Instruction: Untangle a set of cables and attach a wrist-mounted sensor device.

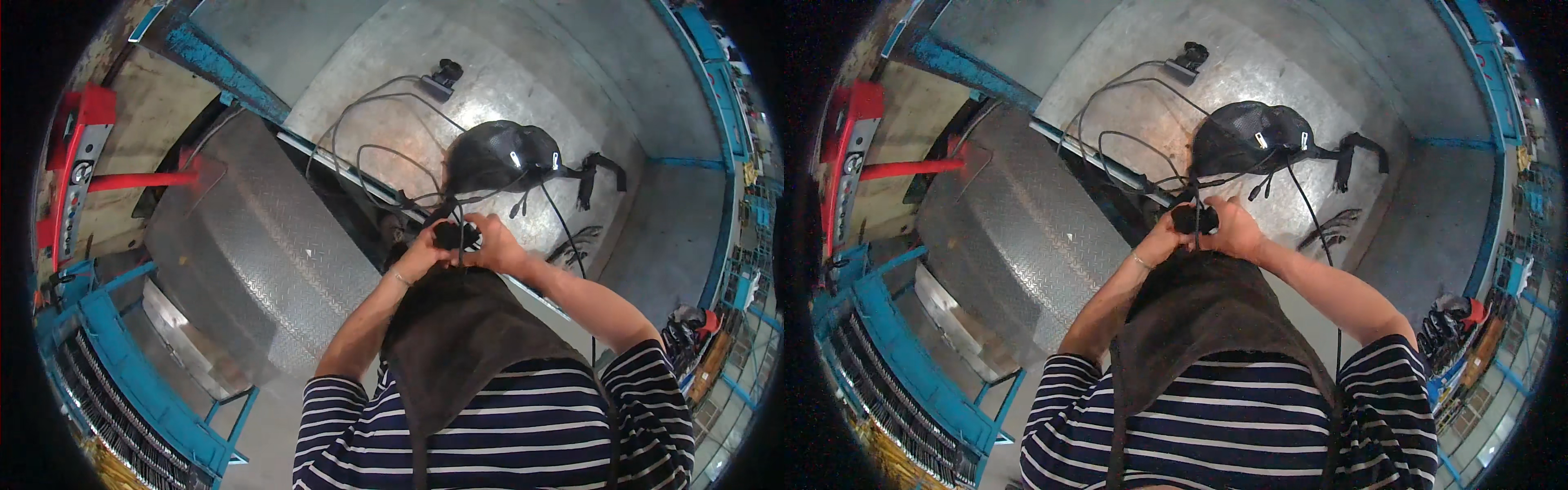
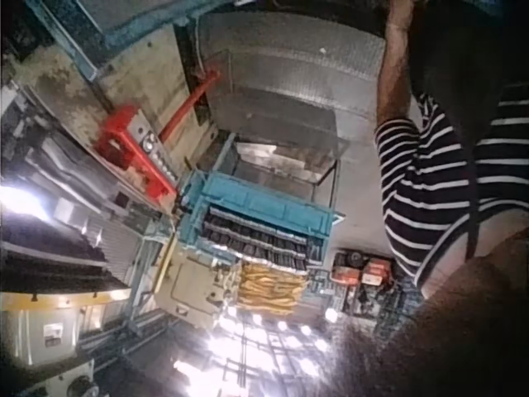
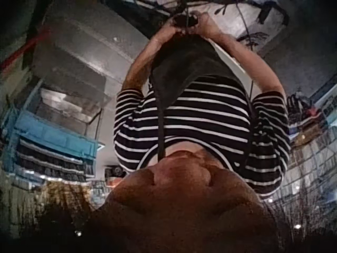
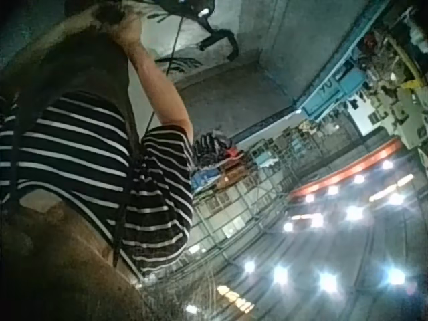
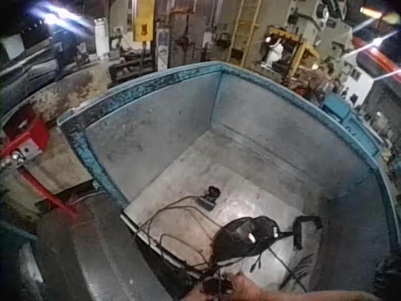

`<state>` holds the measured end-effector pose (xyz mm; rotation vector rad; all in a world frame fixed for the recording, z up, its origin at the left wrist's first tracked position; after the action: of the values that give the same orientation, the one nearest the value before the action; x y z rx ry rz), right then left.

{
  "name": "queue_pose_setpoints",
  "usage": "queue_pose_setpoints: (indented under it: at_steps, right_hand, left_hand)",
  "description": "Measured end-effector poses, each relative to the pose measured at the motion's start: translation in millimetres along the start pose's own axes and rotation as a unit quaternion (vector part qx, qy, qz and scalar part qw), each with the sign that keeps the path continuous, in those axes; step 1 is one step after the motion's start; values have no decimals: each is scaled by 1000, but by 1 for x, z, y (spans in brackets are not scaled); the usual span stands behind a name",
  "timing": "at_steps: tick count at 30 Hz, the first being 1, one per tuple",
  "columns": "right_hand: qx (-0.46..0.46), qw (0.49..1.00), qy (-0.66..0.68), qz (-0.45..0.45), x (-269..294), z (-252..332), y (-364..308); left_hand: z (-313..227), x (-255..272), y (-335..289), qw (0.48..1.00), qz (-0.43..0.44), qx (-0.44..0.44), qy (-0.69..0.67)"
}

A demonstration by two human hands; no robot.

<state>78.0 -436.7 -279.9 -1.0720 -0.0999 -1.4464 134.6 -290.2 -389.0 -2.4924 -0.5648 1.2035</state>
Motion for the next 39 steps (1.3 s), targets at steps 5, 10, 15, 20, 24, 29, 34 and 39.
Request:
queue_pose_setpoints:
  at_steps: [5, 10, 15, 20, 24, 29, 34, 39]
  right_hand:
    - [23, 997, -57, 41, -1, -5, 2]
    - [125, 990, -18, 61, -7, -6, 5]
    - [40, 991, 46, 116, 3, -13, 10]
    - [103, 981, 159, 28, 2, -8, 7]
    - [-102, 856, 485, 148, 8, -11, 3]
    - [-269, 826, 437, 235, 48, 5, -2]
    - [-268, 834, 453, 163, 89, 24, -5]
    - [-258, 826, 473, 165, 97, 46, -5]
  left_hand:
    - [0, -4, -7, 993, 73, 80, 41]
    - [1, -14, -8, 986, 138, 67, -68]
    - [-14, -23, -10, 982, 155, 61, -86]
    - [-36, 1, -21, 997, 28, 54, 48]
    - [-77, 39, -67, 995, -92, -5, 28]
    - [-77, 82, -105, 979, -155, 32, 132]
    - [-46, 78, -93, 982, -128, 16, 138]
    - [-2, 51, -41, 993, -4, -53, 102]
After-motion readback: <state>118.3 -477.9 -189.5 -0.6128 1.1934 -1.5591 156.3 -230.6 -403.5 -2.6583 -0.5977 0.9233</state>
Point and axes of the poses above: each hand's wrist, its own y-axis towards the middle knuckle, its own x-axis out of the back of the hand, z = x × y, the point moved 2 cm from there along y, towards the middle knuckle, and after that the axes turned 1 degree about -y, right-handed, at the moved point
